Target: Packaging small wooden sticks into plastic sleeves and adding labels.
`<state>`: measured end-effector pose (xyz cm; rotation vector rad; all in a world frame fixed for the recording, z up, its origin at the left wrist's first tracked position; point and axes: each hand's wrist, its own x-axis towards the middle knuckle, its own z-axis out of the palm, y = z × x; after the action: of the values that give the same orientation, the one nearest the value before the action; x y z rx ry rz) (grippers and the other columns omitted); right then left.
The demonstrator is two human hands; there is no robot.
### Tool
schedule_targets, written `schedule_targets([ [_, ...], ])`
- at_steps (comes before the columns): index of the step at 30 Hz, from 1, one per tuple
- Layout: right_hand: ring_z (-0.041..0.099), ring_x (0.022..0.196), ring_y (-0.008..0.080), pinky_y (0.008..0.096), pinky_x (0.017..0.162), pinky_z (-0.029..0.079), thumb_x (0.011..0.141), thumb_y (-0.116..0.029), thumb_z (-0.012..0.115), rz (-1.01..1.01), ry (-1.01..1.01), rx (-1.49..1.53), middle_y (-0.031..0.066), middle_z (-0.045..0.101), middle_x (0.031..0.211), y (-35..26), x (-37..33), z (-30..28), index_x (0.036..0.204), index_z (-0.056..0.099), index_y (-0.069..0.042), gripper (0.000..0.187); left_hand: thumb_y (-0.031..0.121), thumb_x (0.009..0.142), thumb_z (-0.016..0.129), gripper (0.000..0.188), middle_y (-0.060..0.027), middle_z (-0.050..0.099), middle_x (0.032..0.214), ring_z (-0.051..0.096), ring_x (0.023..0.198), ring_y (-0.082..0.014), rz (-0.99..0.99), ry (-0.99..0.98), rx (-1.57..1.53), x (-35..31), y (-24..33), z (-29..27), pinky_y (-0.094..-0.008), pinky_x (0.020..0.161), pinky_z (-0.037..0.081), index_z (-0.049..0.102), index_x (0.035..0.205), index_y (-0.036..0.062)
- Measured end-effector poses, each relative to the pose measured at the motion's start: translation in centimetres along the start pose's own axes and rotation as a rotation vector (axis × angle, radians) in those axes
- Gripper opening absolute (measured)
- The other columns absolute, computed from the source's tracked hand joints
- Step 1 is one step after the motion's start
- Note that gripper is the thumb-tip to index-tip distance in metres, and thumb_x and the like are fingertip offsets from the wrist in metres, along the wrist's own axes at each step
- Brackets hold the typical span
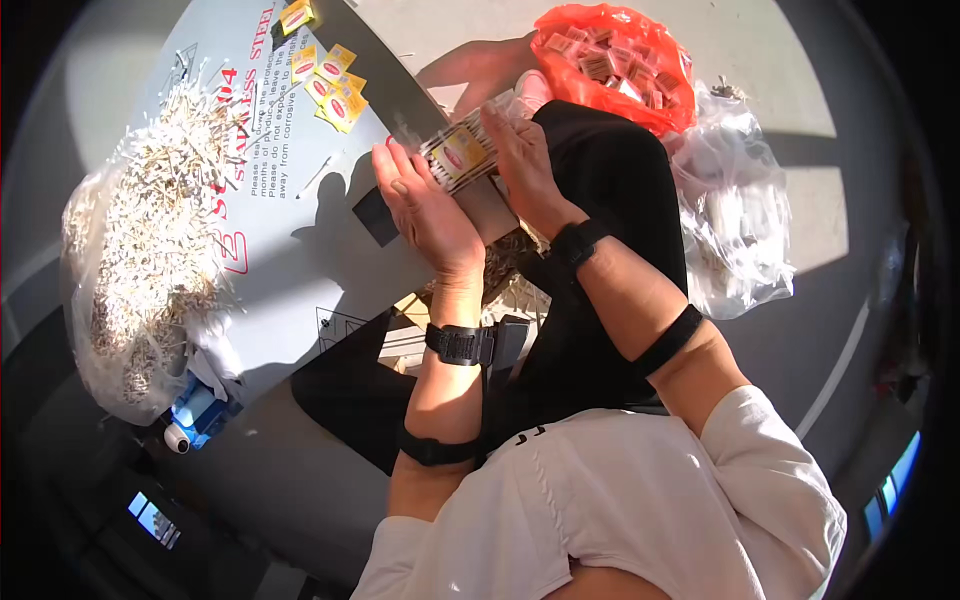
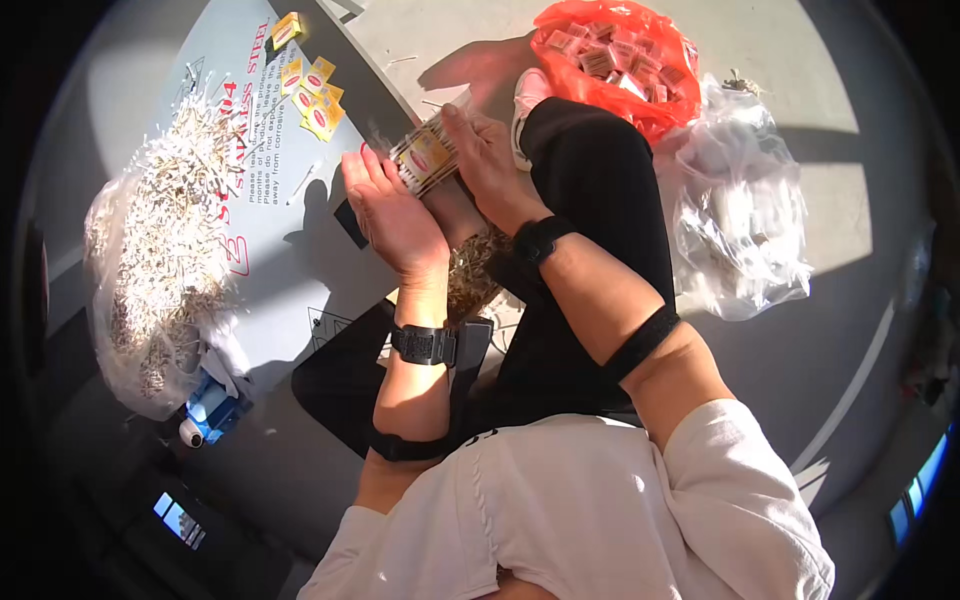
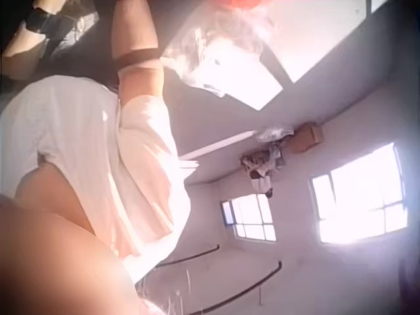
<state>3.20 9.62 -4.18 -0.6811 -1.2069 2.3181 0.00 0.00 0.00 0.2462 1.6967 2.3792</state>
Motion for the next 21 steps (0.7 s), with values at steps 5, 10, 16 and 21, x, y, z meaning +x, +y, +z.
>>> schedule_targets([
  [5,0.045,0.067,0.0015,0.0216,0.058,0.037,0.103,-0.036,0.051,-0.022,0.119,0.069,-0.006,0.056,0.073,-0.9,-0.4,1.6,0.087,0.067,-0.003,0.041,0.055,0.098,0.045,0.088,-0.0198,0.01,0.16,0.011,0.149,-0.0296,-0.009,0.018,0.08,-0.3,0.4,0.3,-0.0441,0.121,0.011,0.008,0.152,-0.0037],
  [10,0.037,0.06,0.0008,0.0221,0.052,0.029,0.103,-0.038,0.05,0.103,0.131,0.063,-0.0082,0.048,0.066,-1.5,-0.4,0.6,0.076,0.06,-0.008,0.042,0.055,0.099,0.042,0.087,-0.022,0.005,0.16,0.009,0.149,-0.0296,0.134,-0.111,0.543,-0.3,0.6,-1.5,-0.0428,0.121,0.01,0.006,0.152,-0.0033],
  [16,0.038,0.062,0.0005,0.0218,0.054,0.03,0.103,-0.039,0.049,0.031,0.071,-0.044,-0.0079,0.049,0.068,-0.4,0.0,0.4,0.074,0.058,-0.008,0.044,0.054,0.1,0.041,0.084,-0.0232,0.003,0.16,0.007,0.15,-0.0272,0.016,-0.017,0.166,0.5,-0.3,0.9,-0.0415,0.121,0.007,0.007,0.153,-0.0013],
  [21,0.042,0.068,0.0022,0.0239,0.06,0.035,0.103,-0.039,0.049,-0.005,0.055,-0.099,-0.0064,0.052,0.072,-1.6,-0.4,0.4,0.075,0.056,-0.007,0.042,0.045,0.1,0.048,0.076,-0.0245,0.018,0.157,0.017,0.148,-0.0274,0.049,0.046,0.148,0.4,0.8,0.2,-0.0433,0.12,0.015,0.015,0.151,-0.0018],
])
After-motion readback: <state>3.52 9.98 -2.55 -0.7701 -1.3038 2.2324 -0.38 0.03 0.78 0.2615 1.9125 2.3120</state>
